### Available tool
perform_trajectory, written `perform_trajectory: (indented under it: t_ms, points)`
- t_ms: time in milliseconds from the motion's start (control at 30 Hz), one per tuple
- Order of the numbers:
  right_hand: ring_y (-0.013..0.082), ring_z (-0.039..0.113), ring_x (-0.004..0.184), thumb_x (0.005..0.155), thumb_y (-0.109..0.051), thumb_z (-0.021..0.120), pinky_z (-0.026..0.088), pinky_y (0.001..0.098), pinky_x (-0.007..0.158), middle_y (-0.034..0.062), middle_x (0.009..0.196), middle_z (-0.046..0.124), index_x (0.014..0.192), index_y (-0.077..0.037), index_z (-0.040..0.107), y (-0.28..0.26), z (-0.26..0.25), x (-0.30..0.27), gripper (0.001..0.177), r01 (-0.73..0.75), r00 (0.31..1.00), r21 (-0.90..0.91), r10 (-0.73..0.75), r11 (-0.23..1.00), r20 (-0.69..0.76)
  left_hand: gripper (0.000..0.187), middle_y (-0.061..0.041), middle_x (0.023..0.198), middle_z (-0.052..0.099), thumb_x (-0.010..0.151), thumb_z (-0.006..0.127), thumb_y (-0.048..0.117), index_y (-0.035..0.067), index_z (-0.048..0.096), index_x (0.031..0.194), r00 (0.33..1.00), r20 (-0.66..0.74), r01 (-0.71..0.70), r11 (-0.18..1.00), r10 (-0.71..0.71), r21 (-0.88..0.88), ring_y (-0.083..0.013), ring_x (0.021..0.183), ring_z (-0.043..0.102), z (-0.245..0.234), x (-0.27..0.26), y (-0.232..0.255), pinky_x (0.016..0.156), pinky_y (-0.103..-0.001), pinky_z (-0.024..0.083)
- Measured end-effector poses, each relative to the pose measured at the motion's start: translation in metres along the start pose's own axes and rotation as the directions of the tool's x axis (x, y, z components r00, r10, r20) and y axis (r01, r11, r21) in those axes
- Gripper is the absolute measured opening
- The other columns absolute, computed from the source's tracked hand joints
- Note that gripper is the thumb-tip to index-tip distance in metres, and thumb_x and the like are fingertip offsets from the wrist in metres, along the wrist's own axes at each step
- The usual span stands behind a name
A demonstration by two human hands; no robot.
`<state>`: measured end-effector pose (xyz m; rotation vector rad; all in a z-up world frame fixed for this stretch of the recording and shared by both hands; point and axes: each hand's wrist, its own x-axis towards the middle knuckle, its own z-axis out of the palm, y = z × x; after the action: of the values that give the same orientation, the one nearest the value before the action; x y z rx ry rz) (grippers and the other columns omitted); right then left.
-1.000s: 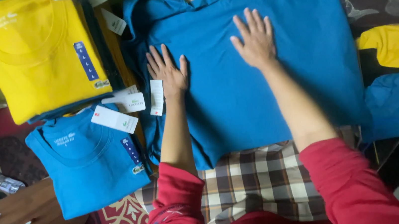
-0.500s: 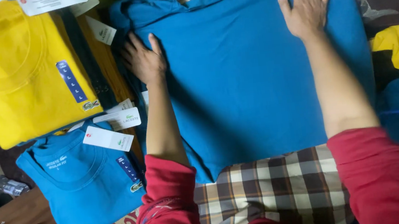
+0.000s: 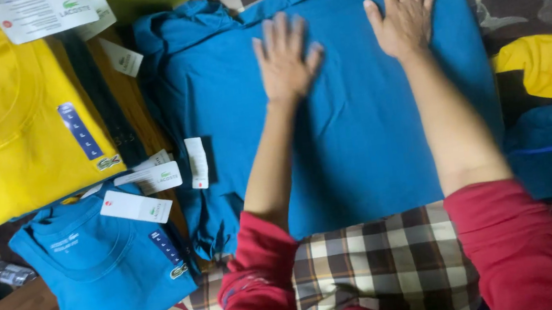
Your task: The person is folding a blue t-shirt and placing it onto a stack of folded shirts.
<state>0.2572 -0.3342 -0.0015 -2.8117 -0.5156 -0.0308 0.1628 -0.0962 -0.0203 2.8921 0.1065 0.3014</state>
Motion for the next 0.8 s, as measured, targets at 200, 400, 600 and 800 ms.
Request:
perform_trajectory:
  t_ms: [200,400,600,800]
  points:
    - [0.0432,0.018,0.151,0.115,-0.051,0.036,0.005,0.0585,0.118,0.0305,0.164,0.03,0.163,-0.008,0.041,-0.009,-0.012,-0.001,0.065,0.005,1.0,0.027,-0.005,1.0,-0.026,0.072,0.007,0.173,0.013,0.107,0.025,0.067,0.029,0.014,0.166,0.914,0.198,0.331,0.933,-0.354,0.14,-0.0229,0.161,0.02,-0.027,0.036,-0.081,0.126,-0.058,0.009]
    - [0.0398,0.009,0.152,0.115,-0.053,0.03,0.0,0.0574,0.12,0.0283,0.167,0.022,0.165,-0.007,0.036,-0.011,-0.016,-0.002,0.069,-0.027,0.999,0.055,0.025,0.998,0.038,0.074,-0.016,0.168,0.028,0.107,0.032,0.067,0.022,0.022,0.164,0.887,0.003,0.462,0.886,-0.462,0.036,-0.0352,0.155,0.03,-0.045,-0.013,-0.174,0.123,-0.054,0.022]
    - [0.043,0.014,0.151,0.115,-0.051,0.035,0.003,0.0597,0.118,0.0315,0.164,0.028,0.163,-0.005,0.042,-0.007,-0.008,0.0,0.067,-0.001,1.0,0.051,0.001,0.999,-0.015,0.068,-0.026,0.15,0.051,0.107,0.037,0.056,0.008,0.039,0.155,0.831,-0.176,0.549,0.829,-0.528,0.104,-0.0441,0.139,0.046,-0.032,-0.038,-0.194,0.112,-0.059,0.034]
    - [0.0432,0.013,0.151,0.117,-0.05,0.034,0.002,0.0606,0.117,0.032,0.165,0.026,0.164,-0.003,0.042,-0.01,-0.014,-0.002,0.067,0.008,0.999,0.072,-0.005,0.997,-0.033,0.08,-0.013,0.171,0.019,0.1,0.046,0.072,0.025,0.032,0.163,0.986,0.169,0.011,1.0,-0.009,-0.008,-0.0417,0.159,0.013,-0.028,-0.041,0.004,0.123,-0.069,0.015]
